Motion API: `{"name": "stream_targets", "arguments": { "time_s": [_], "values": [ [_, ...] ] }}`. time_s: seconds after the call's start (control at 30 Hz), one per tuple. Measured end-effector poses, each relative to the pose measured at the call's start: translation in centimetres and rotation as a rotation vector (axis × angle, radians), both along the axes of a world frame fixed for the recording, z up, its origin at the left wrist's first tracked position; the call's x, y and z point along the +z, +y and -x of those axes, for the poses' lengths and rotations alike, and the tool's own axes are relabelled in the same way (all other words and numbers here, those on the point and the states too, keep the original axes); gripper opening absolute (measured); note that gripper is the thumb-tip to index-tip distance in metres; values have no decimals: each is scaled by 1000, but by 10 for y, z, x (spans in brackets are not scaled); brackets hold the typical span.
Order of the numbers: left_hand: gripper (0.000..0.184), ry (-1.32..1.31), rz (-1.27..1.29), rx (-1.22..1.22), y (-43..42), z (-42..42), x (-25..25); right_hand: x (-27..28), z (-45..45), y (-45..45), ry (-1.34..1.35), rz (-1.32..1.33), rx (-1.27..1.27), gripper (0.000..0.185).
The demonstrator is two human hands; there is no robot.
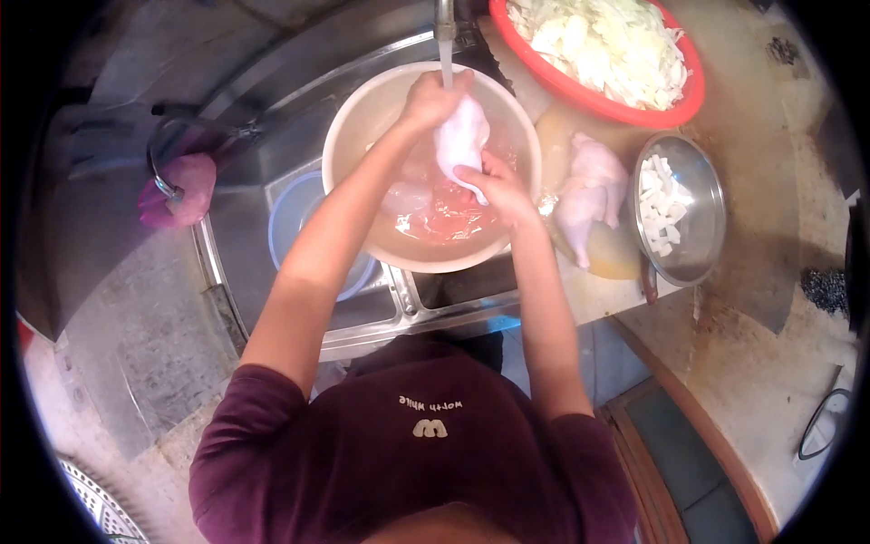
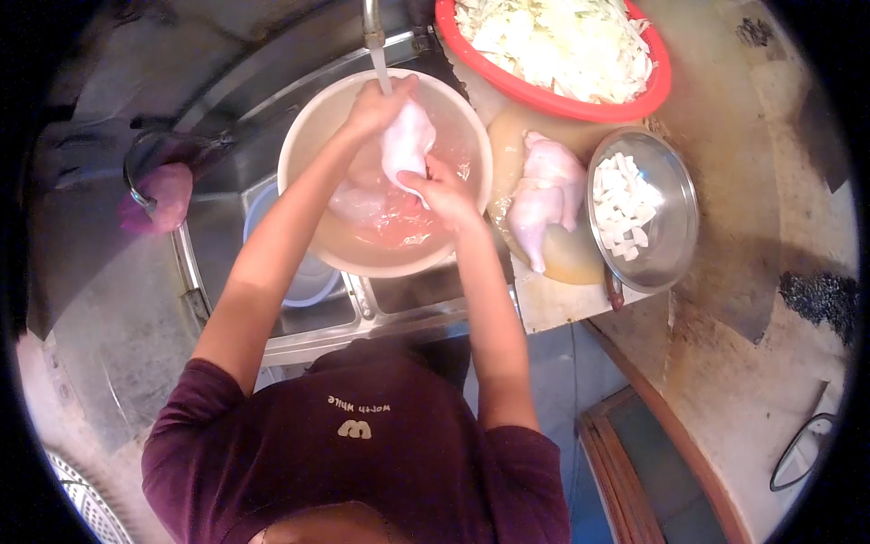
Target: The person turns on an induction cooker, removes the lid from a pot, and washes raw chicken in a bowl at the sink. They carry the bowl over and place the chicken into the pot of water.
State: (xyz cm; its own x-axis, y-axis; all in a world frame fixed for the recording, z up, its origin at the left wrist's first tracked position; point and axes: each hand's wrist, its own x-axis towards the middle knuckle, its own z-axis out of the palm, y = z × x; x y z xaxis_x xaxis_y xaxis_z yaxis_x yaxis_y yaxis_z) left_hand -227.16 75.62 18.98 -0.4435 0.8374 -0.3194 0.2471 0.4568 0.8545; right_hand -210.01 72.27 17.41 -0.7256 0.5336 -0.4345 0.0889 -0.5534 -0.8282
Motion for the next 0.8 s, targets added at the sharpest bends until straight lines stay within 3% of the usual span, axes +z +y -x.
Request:
{"name": "stream_targets", "arguments": {
  "time_s": [0.2, 0.37, 0.4, 0.5, 0.6, 0.7, 0.8],
  "values": [
    [34, -34, -66, -205, -7, 1, 10, 23, -57, 2, 41, -126, -160, 31],
    [39, 60, 35, -546, -52, 27, -22, 32, -120, 6, -188, -274, -473, 28],
    [45, 100, 109, -632, -68, 26, -20, 29, -130, 6, -250, -305, -522, 30],
    [58, 634, 287, -1030, -96, 23, -14, 21, -148, -3, -913, -857, -491, 30],
    [70, 816, 238, -929, -119, 23, -18, 16, -150, -18, -1113, -1164, -527, 25],
    [74, 1002, 270, -800, -116, 23, -19, 31, -145, -28, -1043, -1255, -663, 21],
    [78, 912, 419, -939, -110, 33, -17, 43, -133, -36, -882, -1202, -639, 11]
  ]
}}
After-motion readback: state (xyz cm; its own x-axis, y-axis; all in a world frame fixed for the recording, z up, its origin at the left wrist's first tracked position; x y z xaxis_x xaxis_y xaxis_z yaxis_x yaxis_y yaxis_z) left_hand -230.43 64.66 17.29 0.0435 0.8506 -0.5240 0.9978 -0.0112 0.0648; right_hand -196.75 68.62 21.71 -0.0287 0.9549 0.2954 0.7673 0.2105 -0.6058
